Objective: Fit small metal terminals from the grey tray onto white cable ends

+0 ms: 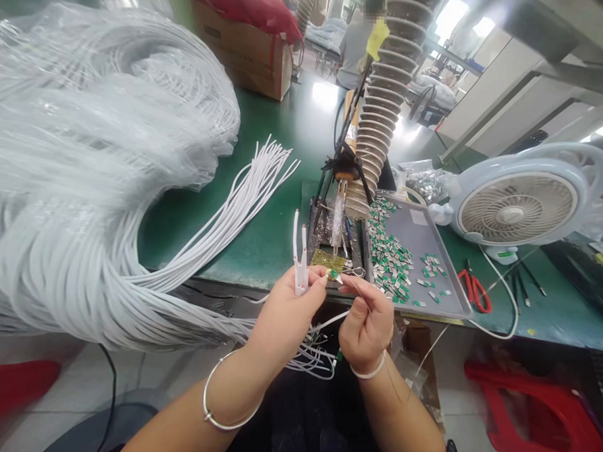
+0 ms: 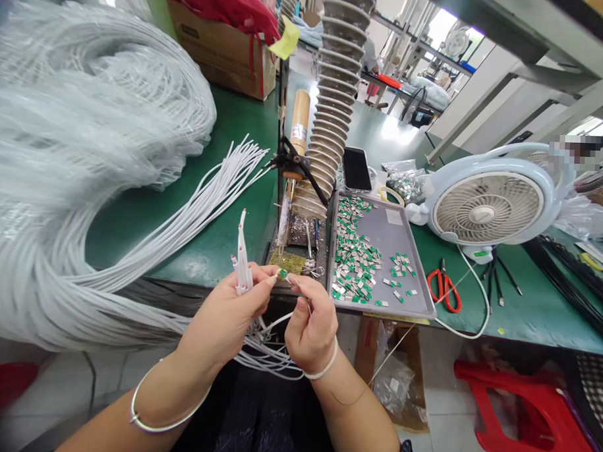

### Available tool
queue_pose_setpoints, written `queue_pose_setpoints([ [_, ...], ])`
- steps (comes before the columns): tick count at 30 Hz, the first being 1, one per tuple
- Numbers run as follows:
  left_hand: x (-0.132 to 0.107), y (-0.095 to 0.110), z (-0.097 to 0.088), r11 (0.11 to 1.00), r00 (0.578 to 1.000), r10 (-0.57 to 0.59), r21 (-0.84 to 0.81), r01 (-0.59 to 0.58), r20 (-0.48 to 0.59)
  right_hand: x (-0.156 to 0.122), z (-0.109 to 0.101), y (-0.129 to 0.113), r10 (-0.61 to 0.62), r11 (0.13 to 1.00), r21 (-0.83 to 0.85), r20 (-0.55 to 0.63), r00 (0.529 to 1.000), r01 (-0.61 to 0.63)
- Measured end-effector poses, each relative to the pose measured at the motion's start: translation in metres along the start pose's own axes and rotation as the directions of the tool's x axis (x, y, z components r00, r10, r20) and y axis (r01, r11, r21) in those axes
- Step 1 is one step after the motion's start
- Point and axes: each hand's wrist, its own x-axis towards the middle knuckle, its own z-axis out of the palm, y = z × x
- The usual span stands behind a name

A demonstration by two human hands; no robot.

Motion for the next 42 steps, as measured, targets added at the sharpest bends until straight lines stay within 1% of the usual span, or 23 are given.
queue_pose_setpoints([
  [2, 0.000, 0.000, 0.000, 1.000, 1.000, -0.004, -0.010, 0.004, -0.001, 0.001, 0.000, 0.000, -0.007, 1.000, 0.012, -0.016, 1.000, 0.007],
  [5, -0.001, 0.001, 0.000, 1.000, 1.000, -0.007, -0.011, 0.007, -0.005, 0.006, -0.001, -0.002, -0.026, 1.000, -0.012, 0.023, 0.999, 0.026],
  [11, -0.003, 0.005, 0.000, 1.000, 1.000, -0.006, -0.026, 0.006, -0.005, 0.015, -0.003, -0.004, -0.004, 0.999, -0.048, 0.077, 0.997, 0.008],
  [16, -0.004, 0.008, 0.000, 0.999, 1.000, 0.001, -0.047, -0.001, -0.006, 0.016, -0.002, -0.004, -0.005, 0.997, -0.075, 0.070, 0.998, 0.010],
  [22, -0.004, 0.007, 0.000, 0.999, 1.000, 0.012, -0.046, -0.011, 0.011, 0.017, -0.002, -0.004, 0.000, 0.997, -0.081, 0.064, 0.998, 0.006],
  [28, -0.002, 0.006, 0.000, 0.999, 0.999, 0.032, -0.015, -0.032, -0.002, 0.018, -0.001, -0.004, -0.010, 0.997, -0.073, 0.067, 0.998, 0.015],
  [35, 0.001, 0.009, 0.003, 0.999, 0.999, 0.036, -0.036, -0.035, 0.008, 0.023, 0.002, -0.005, -0.044, 0.994, -0.100, 0.058, 0.997, 0.050],
  [42, 0.000, 0.012, 0.003, 0.998, 0.999, 0.046, -0.048, -0.045, 0.012, 0.028, 0.003, -0.006, -0.049, 0.992, -0.115, 0.051, 0.997, 0.055],
])
